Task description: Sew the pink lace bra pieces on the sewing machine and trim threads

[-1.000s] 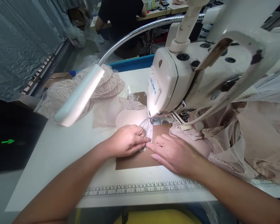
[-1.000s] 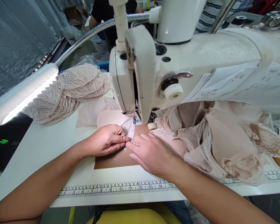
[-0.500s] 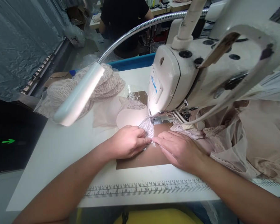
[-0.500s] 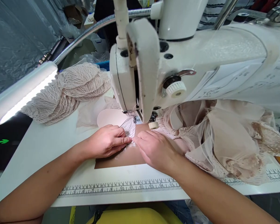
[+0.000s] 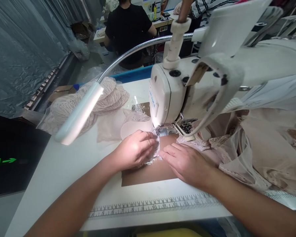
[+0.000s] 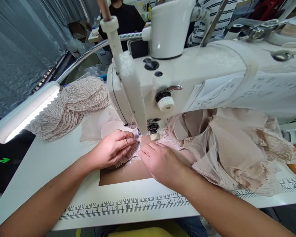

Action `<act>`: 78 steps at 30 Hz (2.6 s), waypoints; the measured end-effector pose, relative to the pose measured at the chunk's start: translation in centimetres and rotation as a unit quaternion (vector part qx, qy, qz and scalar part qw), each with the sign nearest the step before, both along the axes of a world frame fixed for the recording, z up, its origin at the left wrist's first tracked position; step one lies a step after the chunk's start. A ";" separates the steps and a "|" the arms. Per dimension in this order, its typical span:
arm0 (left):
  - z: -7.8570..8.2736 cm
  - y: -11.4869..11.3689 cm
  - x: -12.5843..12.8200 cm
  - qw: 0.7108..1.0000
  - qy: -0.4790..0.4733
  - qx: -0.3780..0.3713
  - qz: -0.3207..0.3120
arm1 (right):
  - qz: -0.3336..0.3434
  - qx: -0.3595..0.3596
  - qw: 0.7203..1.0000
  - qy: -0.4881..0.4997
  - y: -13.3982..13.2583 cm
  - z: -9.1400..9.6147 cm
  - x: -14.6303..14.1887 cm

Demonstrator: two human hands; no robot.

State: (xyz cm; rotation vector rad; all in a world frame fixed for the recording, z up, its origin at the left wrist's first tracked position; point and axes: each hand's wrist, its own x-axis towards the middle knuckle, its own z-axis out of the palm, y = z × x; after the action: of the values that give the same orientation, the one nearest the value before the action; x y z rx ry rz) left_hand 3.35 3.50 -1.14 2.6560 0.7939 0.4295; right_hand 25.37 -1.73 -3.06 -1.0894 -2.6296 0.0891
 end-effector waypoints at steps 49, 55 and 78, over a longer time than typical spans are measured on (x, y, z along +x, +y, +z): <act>-1.0 0.3 0.3 0.993 0.085 0.073 -0.026 | -0.105 0.016 0.994 -0.019 1.4 0.3 -0.2; -1.4 0.6 0.3 0.992 0.097 0.084 -0.013 | -0.121 0.010 0.992 -0.032 1.4 0.4 -0.6; -1.5 1.3 0.3 0.982 0.129 0.133 0.035 | -0.152 -0.062 0.986 -0.005 1.4 1.5 -0.7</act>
State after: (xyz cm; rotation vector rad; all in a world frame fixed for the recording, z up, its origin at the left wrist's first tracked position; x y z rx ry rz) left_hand 3.69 4.82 -2.67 2.9831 0.9687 0.2224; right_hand 24.67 -0.31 -1.57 -1.5235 -2.4588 0.1834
